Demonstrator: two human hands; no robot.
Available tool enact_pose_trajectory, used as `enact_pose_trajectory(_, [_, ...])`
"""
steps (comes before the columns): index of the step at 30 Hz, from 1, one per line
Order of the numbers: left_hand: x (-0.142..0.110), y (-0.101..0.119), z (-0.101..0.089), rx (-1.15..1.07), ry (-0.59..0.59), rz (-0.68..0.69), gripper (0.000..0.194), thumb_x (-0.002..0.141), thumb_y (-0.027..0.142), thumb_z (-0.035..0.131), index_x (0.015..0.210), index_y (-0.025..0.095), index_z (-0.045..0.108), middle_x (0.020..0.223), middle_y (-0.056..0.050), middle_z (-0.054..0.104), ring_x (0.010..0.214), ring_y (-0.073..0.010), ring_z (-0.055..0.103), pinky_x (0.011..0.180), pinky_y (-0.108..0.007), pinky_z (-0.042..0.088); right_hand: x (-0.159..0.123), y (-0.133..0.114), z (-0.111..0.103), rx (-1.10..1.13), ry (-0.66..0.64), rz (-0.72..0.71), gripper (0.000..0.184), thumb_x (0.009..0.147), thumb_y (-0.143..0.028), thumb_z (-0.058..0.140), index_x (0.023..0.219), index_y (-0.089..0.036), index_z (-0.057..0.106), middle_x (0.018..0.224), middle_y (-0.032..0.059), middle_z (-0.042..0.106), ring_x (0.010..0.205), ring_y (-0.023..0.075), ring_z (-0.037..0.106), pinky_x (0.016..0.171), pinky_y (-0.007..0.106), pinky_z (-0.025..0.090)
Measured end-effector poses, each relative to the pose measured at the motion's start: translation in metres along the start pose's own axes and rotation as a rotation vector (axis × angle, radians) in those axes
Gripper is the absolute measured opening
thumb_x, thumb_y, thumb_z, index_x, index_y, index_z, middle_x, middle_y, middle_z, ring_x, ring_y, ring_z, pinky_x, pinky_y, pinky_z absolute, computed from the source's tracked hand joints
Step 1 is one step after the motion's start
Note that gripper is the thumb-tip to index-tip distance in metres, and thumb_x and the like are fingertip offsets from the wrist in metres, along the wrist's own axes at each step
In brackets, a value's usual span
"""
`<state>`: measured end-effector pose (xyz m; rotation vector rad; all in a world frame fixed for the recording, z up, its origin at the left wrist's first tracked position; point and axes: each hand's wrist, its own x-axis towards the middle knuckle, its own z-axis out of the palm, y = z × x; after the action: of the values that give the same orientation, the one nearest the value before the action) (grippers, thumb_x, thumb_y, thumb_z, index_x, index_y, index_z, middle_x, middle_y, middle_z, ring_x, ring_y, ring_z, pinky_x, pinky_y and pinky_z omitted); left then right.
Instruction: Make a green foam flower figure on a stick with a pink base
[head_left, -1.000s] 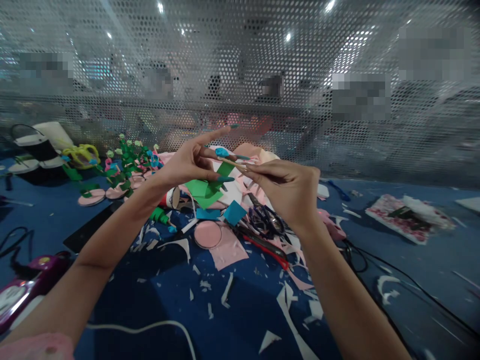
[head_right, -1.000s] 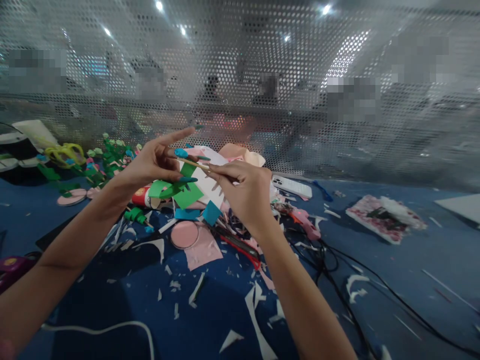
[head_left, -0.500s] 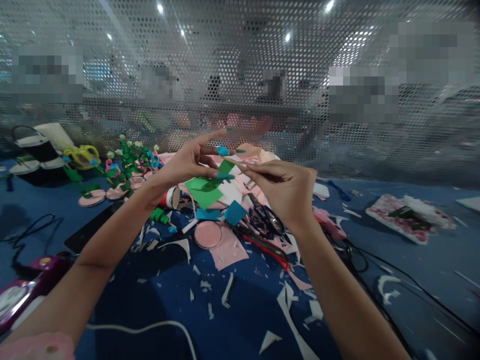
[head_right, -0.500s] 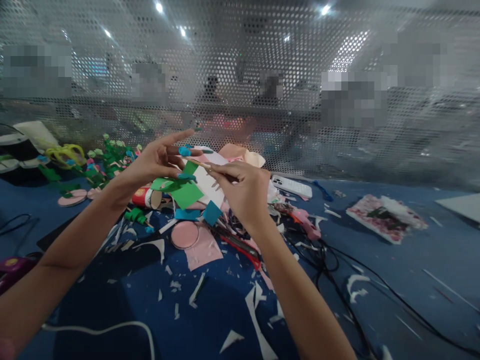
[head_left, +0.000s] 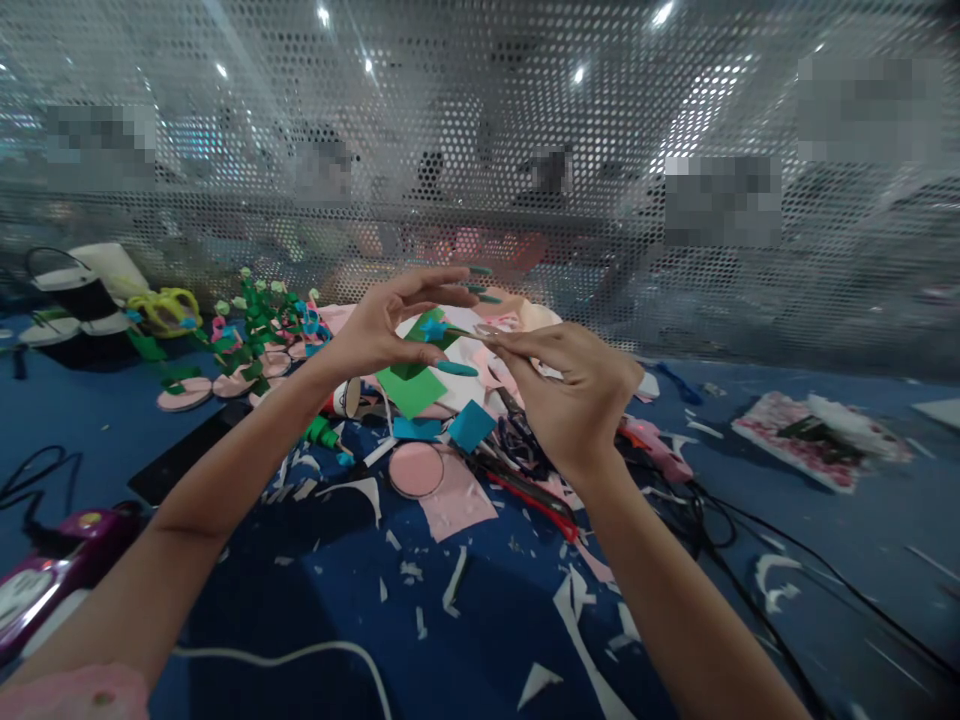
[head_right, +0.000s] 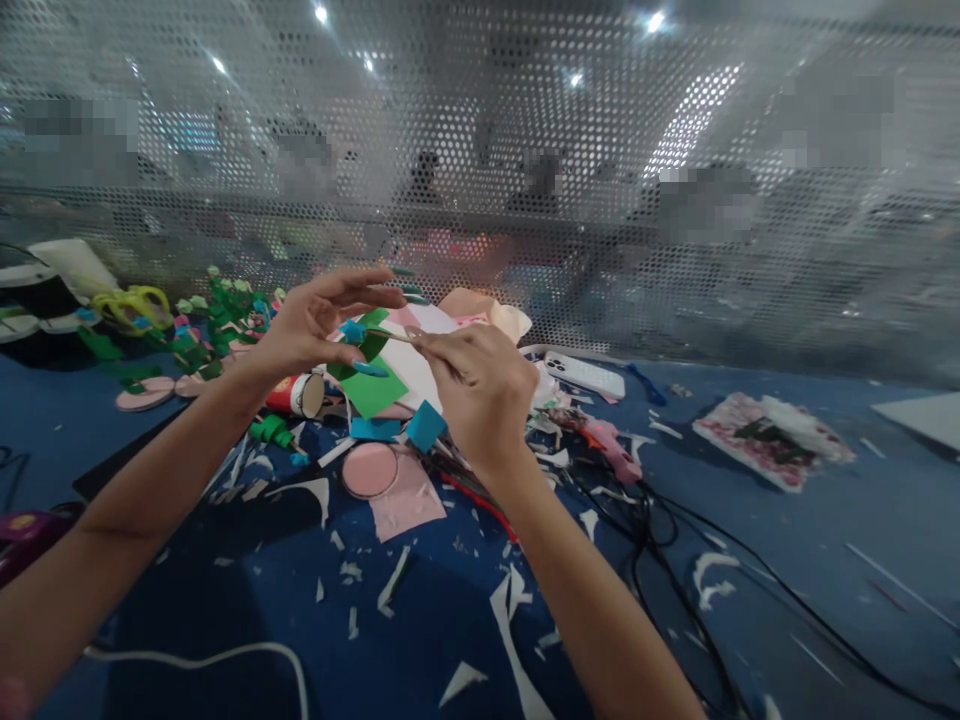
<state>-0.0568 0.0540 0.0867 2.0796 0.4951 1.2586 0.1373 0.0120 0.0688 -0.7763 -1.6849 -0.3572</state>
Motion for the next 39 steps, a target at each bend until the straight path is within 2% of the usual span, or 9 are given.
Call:
enact_pose_trajectory(7, [-0.002,0.011,0.01,0.093,0.017,0.056,0.075,0.048,0.031,0.084,0.117,0.021,0.058,0.117,-0.011,0.062,0.115,-0.0268,0.054,0.101,-0.038,0.04,-0.004,-0.001,0.006,-0.061,0.089,-0.003,0.014,0.078,-0.021,0.063,0.069,-0.028,0.071,0.063,-0.0005,0.069,0.06,0.0148,0.063,0.056,0.028,0.048])
enact_pose_trajectory(13, [0.0,0.004,0.01,0.15,0.095,0.073,0.065,0.058,0.031,0.079,0.119,0.02,0.056,0.116,-0.011,0.063,0.113,-0.0248,0.056,0.095,-0.034,0.045,-0.008,-0.001,0.011,0.002,0.065,0.095,0.01,0.076,-0.018,0.064,0.069,-0.022,0.07,0.064,0.0014,0.067,0.056,0.0129,0.059,0.053,0.026,0.046])
enact_pose_trajectory(18, [0.0,0.003,0.01,0.172,0.115,-0.037,0.049,0.063,0.028,0.076,0.109,0.017,0.061,0.107,-0.009,0.067,0.094,-0.0192,0.064,0.08,-0.026,0.052,-0.01,0.0,0.014,0.059,0.017,0.15,0.008,0.074,-0.016,0.064,0.07,-0.021,0.07,0.062,0.0004,0.066,0.055,0.0123,0.058,0.051,0.025,0.045])
enact_pose_trajectory(23, [0.0,0.003,0.01,0.082,0.139,-0.047,0.052,0.058,0.024,0.079,0.106,0.015,0.062,0.107,-0.009,0.066,0.089,-0.0182,0.066,0.08,-0.026,0.053,-0.009,0.001,0.013,0.101,-0.04,0.235,0.006,0.072,-0.019,0.065,0.071,-0.022,0.071,0.066,0.0006,0.069,0.056,0.0128,0.06,0.054,0.025,0.047])
enact_pose_trajectory(31, [0.0,0.005,0.009,0.003,0.145,-0.146,0.062,0.058,0.021,0.079,0.115,0.014,0.055,0.085,-0.005,0.069,0.082,-0.0185,0.068,0.071,-0.024,0.054,-0.006,0.003,0.011,0.143,-0.055,0.256,0.007,0.07,-0.018,0.069,0.075,-0.021,0.074,0.068,0.0017,0.071,0.058,0.0132,0.063,0.053,0.024,0.048])
enact_pose_trajectory(39, [0.001,0.005,0.005,0.023,0.153,-0.176,0.066,0.057,0.026,0.08,0.116,0.012,0.055,0.078,-0.006,0.07,0.079,-0.0196,0.069,0.067,-0.023,0.054,-0.008,0.005,0.009,0.351,-0.168,0.417,0.011,0.071,-0.026,0.07,0.08,-0.021,0.074,0.074,0.0018,0.073,0.061,0.016,0.067,0.058,0.028,0.054])
